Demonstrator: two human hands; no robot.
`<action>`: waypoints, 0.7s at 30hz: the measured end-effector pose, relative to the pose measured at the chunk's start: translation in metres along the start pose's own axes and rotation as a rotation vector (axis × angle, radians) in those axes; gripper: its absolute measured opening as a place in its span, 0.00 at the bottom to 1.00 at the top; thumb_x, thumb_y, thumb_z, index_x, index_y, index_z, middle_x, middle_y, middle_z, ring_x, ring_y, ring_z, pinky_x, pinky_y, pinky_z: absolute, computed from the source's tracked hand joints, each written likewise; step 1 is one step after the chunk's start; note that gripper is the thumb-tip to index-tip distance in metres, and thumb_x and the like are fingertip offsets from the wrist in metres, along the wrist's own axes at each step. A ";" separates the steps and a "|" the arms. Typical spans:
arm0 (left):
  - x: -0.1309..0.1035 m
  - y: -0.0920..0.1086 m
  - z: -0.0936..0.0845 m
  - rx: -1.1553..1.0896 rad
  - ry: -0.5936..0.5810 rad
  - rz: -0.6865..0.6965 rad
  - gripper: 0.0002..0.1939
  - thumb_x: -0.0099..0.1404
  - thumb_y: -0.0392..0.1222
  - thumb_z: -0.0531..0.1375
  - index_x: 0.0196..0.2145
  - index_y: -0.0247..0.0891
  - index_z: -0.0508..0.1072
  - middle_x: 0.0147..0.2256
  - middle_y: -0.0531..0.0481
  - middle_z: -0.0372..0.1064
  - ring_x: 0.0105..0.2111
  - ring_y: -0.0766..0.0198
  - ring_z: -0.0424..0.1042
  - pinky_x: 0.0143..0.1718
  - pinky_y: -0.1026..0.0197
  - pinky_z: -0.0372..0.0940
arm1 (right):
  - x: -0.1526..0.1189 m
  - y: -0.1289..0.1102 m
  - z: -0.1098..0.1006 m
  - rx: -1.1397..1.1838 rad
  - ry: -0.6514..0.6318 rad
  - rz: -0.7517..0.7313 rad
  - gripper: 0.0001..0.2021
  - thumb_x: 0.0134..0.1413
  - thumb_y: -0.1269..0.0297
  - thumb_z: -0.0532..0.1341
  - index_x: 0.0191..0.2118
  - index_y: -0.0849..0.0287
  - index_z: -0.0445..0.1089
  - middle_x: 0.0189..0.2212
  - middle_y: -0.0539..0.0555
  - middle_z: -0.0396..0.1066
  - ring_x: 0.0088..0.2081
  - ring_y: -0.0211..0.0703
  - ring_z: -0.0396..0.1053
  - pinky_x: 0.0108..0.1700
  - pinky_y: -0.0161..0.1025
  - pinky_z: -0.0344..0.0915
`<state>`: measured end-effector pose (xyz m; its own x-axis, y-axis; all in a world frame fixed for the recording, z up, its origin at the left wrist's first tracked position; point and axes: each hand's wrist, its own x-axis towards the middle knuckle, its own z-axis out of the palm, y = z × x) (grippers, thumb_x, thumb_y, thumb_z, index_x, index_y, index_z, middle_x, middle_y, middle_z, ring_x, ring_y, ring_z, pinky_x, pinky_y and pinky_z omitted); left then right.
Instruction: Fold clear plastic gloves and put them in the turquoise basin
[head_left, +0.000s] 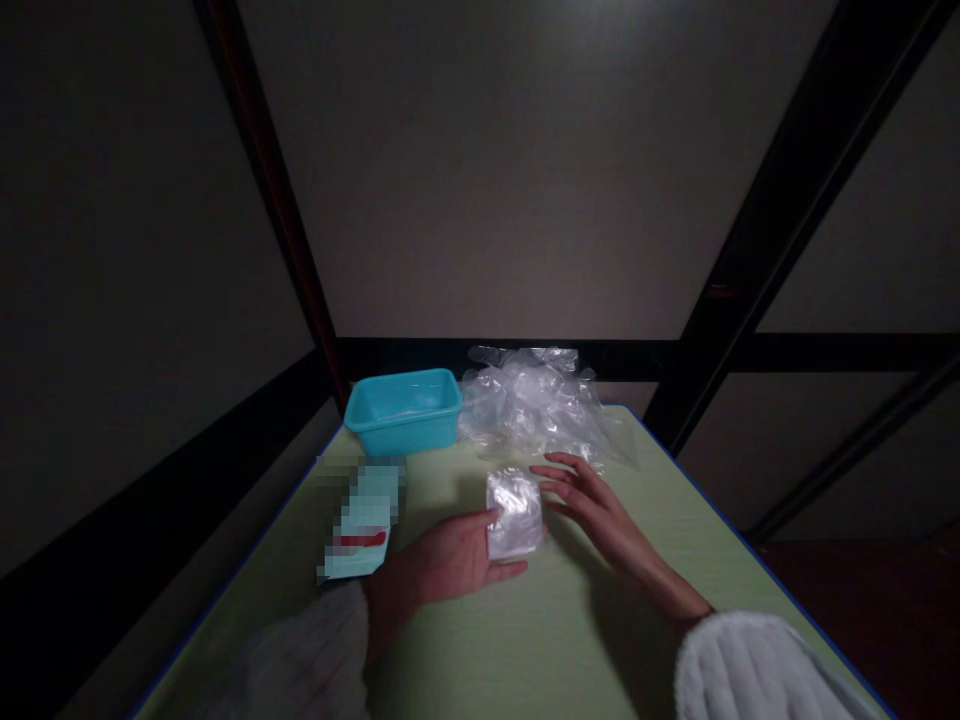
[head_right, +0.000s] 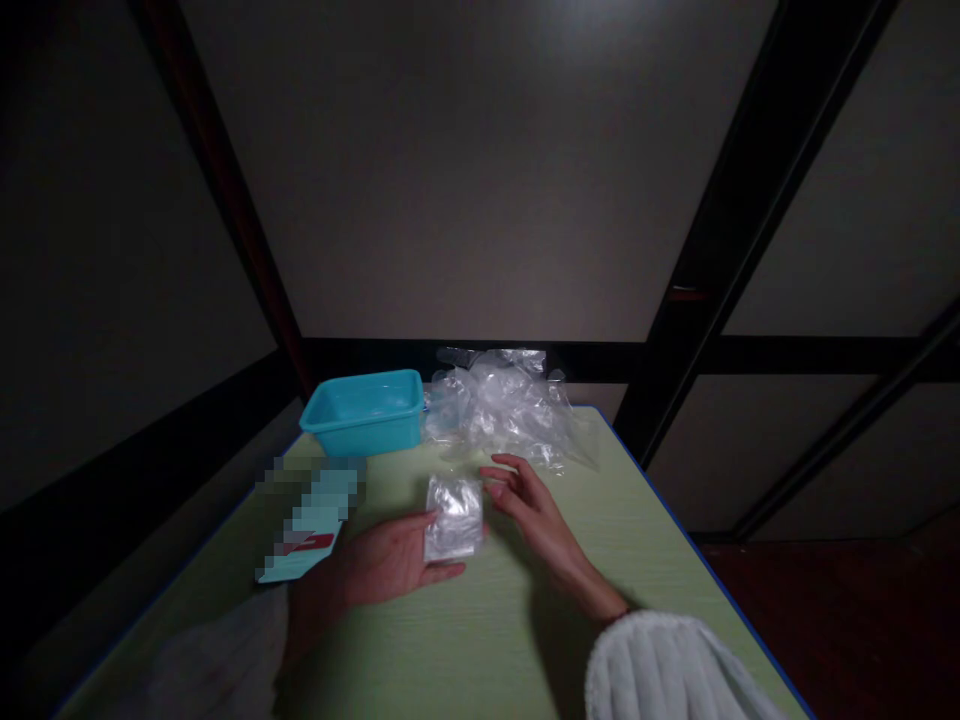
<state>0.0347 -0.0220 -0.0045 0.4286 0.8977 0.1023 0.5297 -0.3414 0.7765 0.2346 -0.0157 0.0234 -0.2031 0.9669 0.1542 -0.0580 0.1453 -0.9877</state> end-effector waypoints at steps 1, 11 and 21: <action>0.000 0.004 -0.002 -0.107 -0.092 -0.016 0.23 0.69 0.30 0.39 0.54 0.42 0.65 0.43 0.47 0.74 0.47 0.59 0.71 0.42 0.53 0.66 | 0.000 0.001 0.004 0.070 -0.023 0.069 0.20 0.48 0.54 0.62 0.46 0.55 0.61 0.39 0.55 0.72 0.39 0.44 0.71 0.41 0.42 0.67; -0.007 0.013 0.006 -1.205 -0.454 -0.427 0.24 0.71 0.35 0.35 0.59 0.35 0.57 0.56 0.44 0.61 0.56 0.61 0.60 0.55 0.53 0.56 | -0.007 0.015 0.025 0.170 0.022 0.162 0.27 0.41 0.57 0.66 0.49 0.57 0.60 0.17 0.41 0.65 0.15 0.31 0.55 0.18 0.28 0.50; -0.008 0.007 0.020 -1.179 -0.315 -0.388 0.26 0.65 0.24 0.38 0.51 0.36 0.66 0.53 0.48 0.65 0.54 0.62 0.64 0.56 0.53 0.56 | -0.007 0.013 0.022 0.178 0.087 0.160 0.28 0.39 0.57 0.67 0.47 0.59 0.60 0.16 0.43 0.67 0.17 0.34 0.59 0.21 0.30 0.51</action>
<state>0.0497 -0.0369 -0.0117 0.6320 0.7230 -0.2790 -0.2388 0.5242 0.8174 0.2135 -0.0257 0.0097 -0.1386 0.9902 -0.0140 -0.2043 -0.0425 -0.9780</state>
